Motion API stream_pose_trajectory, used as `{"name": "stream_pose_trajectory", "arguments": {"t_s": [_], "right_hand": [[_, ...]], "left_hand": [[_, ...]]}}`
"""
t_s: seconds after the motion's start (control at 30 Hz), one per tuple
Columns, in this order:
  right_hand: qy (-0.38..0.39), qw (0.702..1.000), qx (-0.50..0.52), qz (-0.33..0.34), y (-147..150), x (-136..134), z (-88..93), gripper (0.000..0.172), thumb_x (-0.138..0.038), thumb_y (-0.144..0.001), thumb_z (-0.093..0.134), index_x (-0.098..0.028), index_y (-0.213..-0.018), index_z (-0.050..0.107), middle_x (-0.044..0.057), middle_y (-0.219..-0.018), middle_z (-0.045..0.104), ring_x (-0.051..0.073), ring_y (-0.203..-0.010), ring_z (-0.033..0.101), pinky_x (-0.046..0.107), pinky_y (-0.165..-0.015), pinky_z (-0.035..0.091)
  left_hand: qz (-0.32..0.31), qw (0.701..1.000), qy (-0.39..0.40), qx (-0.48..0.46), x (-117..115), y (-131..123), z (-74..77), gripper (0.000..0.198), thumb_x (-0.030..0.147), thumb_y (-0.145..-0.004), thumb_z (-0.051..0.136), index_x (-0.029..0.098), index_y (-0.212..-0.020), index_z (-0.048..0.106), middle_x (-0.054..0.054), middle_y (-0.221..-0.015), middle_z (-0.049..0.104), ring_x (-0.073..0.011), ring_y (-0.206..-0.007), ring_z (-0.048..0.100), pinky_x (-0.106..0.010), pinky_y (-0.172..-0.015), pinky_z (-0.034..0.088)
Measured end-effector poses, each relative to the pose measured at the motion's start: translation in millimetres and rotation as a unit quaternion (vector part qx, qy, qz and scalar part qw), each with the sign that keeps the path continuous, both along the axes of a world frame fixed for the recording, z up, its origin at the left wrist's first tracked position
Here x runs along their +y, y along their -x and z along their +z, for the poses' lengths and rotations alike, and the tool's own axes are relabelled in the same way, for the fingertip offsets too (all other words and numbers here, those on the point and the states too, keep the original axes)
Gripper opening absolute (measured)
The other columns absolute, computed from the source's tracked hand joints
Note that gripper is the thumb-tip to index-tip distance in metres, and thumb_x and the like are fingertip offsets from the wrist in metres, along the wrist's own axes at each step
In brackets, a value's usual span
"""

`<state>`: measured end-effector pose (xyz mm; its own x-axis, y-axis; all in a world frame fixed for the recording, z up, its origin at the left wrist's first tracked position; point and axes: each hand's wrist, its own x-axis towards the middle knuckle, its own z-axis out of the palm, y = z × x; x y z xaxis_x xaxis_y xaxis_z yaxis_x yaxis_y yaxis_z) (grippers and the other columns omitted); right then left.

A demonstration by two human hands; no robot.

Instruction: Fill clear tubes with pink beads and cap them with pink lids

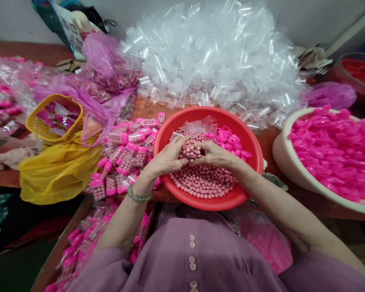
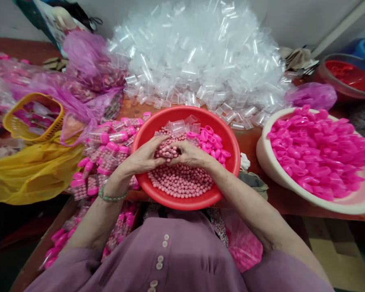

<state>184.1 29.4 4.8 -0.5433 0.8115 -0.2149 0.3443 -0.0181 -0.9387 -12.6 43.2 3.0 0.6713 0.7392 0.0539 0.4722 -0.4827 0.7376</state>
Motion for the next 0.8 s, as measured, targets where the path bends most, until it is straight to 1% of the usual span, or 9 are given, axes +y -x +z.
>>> {"name": "stream_pose_trajectory", "arguments": {"t_s": [0.1,0.27,0.37,0.47,0.53,0.6,0.67,0.73,0.8], "right_hand": [[0.035,0.998,0.058,0.002,0,-1,1.4,0.021,-0.028,-0.063,0.073,-0.016,-0.074,0.059,-0.005,-0.073,0.056,0.013,-0.073,0.051,0.026,-0.074,0.042],[0.047,0.994,0.102,-0.013,4,-2,1.3,0.031,-0.033,-0.066,0.075,-0.016,-0.091,0.067,0.0,-0.092,0.068,0.016,-0.087,0.06,0.028,-0.084,0.045],[0.001,0.998,0.056,-0.002,5,-2,2.5,0.029,-0.034,-0.072,0.071,-0.017,-0.095,0.067,0.0,-0.095,0.07,0.017,-0.091,0.062,0.028,-0.087,0.046],[-0.063,0.997,-0.051,0.003,2,-3,5.9,0.03,-0.035,-0.076,0.07,-0.016,-0.098,0.066,0.002,-0.092,0.07,0.018,-0.087,0.063,0.029,-0.082,0.047],[-0.121,0.986,-0.116,-0.012,-2,-4,8.8,0.031,-0.033,-0.076,0.072,-0.014,-0.1,0.066,0.005,-0.092,0.069,0.019,-0.086,0.062,0.03,-0.079,0.047],[-0.17,0.976,-0.136,-0.023,-7,-5,11.7,0.031,-0.032,-0.077,0.072,-0.013,-0.1,0.065,0.007,-0.095,0.069,0.019,-0.086,0.062,0.03,-0.079,0.047],[-0.2,0.973,-0.112,-0.019,-9,-6,13.8,0.031,-0.033,-0.08,0.07,-0.013,-0.103,0.064,0.008,-0.097,0.067,0.019,-0.086,0.061,0.03,-0.078,0.048],[-0.23,0.97,-0.073,-0.016,-10,-7,14.4,0.037,-0.034,-0.082,0.07,-0.014,-0.111,0.061,0.008,-0.1,0.066,0.018,-0.086,0.061,0.03,-0.076,0.049],[-0.266,0.963,-0.04,-0.01,-9,-8,13.5,0.044,-0.033,-0.083,0.069,-0.016,-0.122,0.057,0.009,-0.106,0.065,0.019,-0.089,0.061,0.032,-0.079,0.05]], "left_hand": [[-0.007,0.993,0.081,-0.091,-7,0,3.1,0.058,0.029,-0.079,0.065,0.016,-0.134,0.051,-0.014,-0.141,0.053,-0.0273,-0.131,0.049,-0.044,-0.112,0.038],[0.043,0.942,0.26,-0.206,-19,-11,4.9,0.052,0.038,-0.08,0.065,0.012,-0.124,0.06,-0.011,-0.113,0.068,-0.0236,-0.105,0.064,-0.037,-0.095,0.05],[0.082,0.937,0.263,-0.215,-21,-15,-0.2,0.044,0.039,-0.08,0.063,0.012,-0.115,0.064,-0.007,-0.099,0.069,-0.0199,-0.091,0.064,-0.032,-0.085,0.051],[0.139,0.951,0.199,-0.189,-21,-15,-4.5,0.029,0.036,-0.082,0.061,0.014,-0.099,0.066,-0.003,-0.085,0.066,-0.0168,-0.083,0.061,-0.028,-0.078,0.048],[0.147,0.961,0.173,-0.16,-21,-15,-4.4,0.02,0.034,-0.083,0.06,0.014,-0.085,0.064,-0.001,-0.074,0.06,-0.0144,-0.073,0.056,-0.026,-0.07,0.046],[0.104,0.96,0.206,-0.159,-22,-15,-2.1,0.021,0.034,-0.081,0.062,0.014,-0.076,0.061,0.001,-0.068,0.054,-0.012,-0.066,0.05,-0.024,-0.064,0.042],[0.064,0.938,0.273,-0.205,-22,-15,1.1,0.024,0.036,-0.078,0.067,0.013,-0.08,0.061,0.002,-0.069,0.053,-0.0112,-0.066,0.05,-0.024,-0.064,0.042],[0.067,0.91,0.319,-0.256,-21,-14,3.8,0.033,0.038,-0.074,0.072,0.012,-0.09,0.062,0.0,-0.077,0.058,-0.0123,-0.072,0.053,-0.025,-0.069,0.045],[0.072,0.9,0.336,-0.269,-20,-13,5.6,0.039,0.039,-0.072,0.075,0.011,-0.096,0.063,-0.003,-0.084,0.063,-0.0149,-0.079,0.057,-0.027,-0.076,0.047]]}}
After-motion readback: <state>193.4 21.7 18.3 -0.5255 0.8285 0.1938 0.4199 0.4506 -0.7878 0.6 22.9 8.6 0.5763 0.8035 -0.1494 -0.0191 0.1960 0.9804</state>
